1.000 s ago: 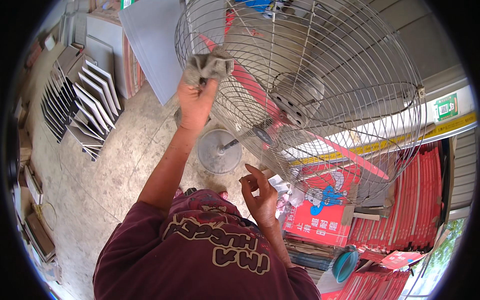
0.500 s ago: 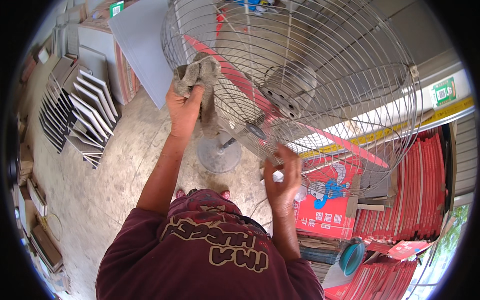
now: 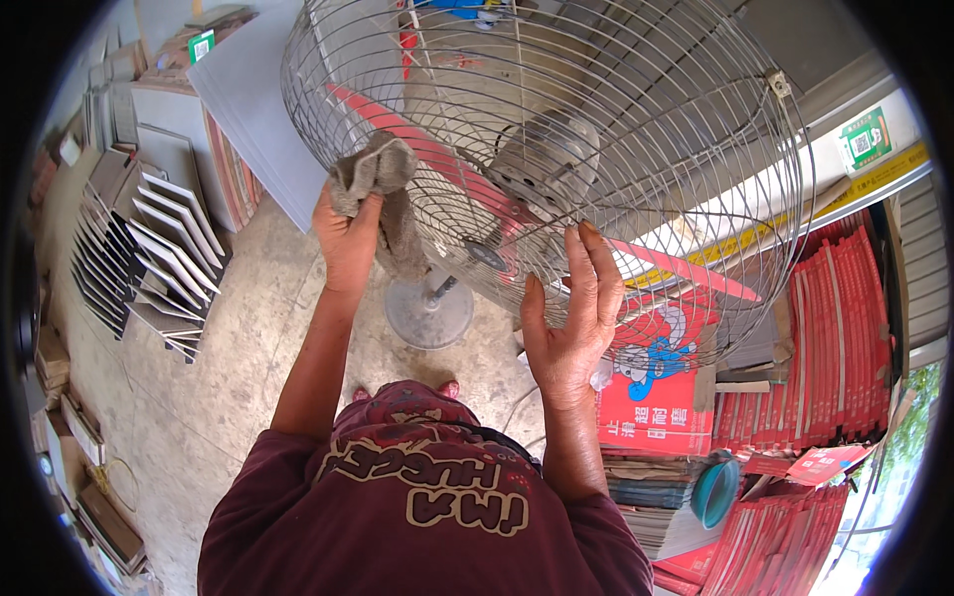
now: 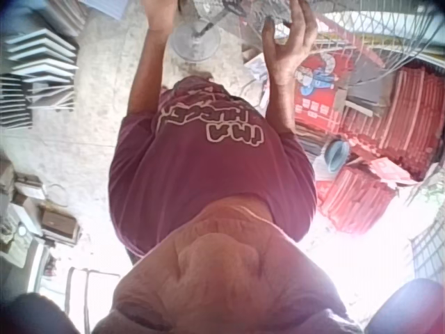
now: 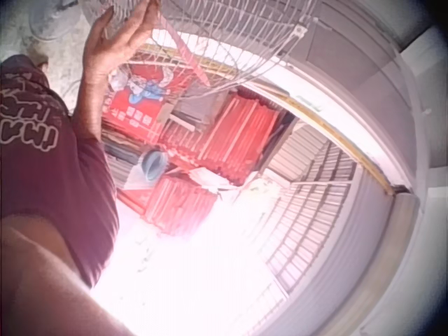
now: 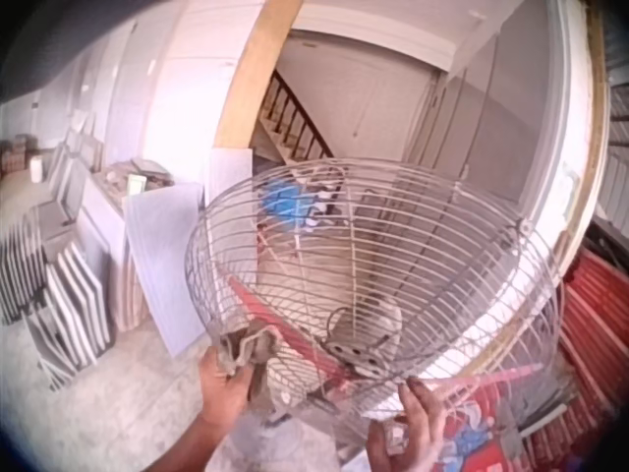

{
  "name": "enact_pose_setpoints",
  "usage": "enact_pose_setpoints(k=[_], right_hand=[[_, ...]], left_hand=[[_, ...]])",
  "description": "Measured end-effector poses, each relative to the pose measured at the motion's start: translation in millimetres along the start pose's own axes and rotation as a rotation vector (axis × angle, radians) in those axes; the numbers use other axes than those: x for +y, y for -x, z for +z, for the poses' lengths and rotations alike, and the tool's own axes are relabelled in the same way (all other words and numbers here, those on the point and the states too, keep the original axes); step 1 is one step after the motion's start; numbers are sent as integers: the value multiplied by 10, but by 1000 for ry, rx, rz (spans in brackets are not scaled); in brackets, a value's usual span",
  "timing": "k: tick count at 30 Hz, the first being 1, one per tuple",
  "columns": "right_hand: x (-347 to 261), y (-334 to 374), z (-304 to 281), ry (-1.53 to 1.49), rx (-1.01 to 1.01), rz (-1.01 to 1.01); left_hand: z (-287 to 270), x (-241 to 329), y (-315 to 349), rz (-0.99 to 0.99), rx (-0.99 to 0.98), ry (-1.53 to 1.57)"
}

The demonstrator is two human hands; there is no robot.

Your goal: The person cleans a fan by hand using a cloth.

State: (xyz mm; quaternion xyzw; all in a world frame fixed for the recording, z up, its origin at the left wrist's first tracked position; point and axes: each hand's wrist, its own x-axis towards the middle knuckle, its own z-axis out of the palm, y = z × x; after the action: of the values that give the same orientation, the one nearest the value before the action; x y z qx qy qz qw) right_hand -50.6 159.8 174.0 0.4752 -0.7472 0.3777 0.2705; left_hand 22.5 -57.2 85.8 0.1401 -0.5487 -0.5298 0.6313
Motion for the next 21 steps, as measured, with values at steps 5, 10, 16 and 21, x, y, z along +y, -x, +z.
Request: enact_pose_setpoints(k=[5, 10, 16, 21], right_hand=[[-11, 7, -9, 20, -11, 2], [-2, 4, 5, 14, -1, 24], [6, -11, -3, -12, 3, 35], [24, 5, 0, 19, -5, 31]], left_hand=[[169, 264, -100, 151, 34, 39], [299, 399, -100, 260, -145, -240], [34, -25, 24, 77, -80, -184], [33, 152, -77, 36, 18, 28]])
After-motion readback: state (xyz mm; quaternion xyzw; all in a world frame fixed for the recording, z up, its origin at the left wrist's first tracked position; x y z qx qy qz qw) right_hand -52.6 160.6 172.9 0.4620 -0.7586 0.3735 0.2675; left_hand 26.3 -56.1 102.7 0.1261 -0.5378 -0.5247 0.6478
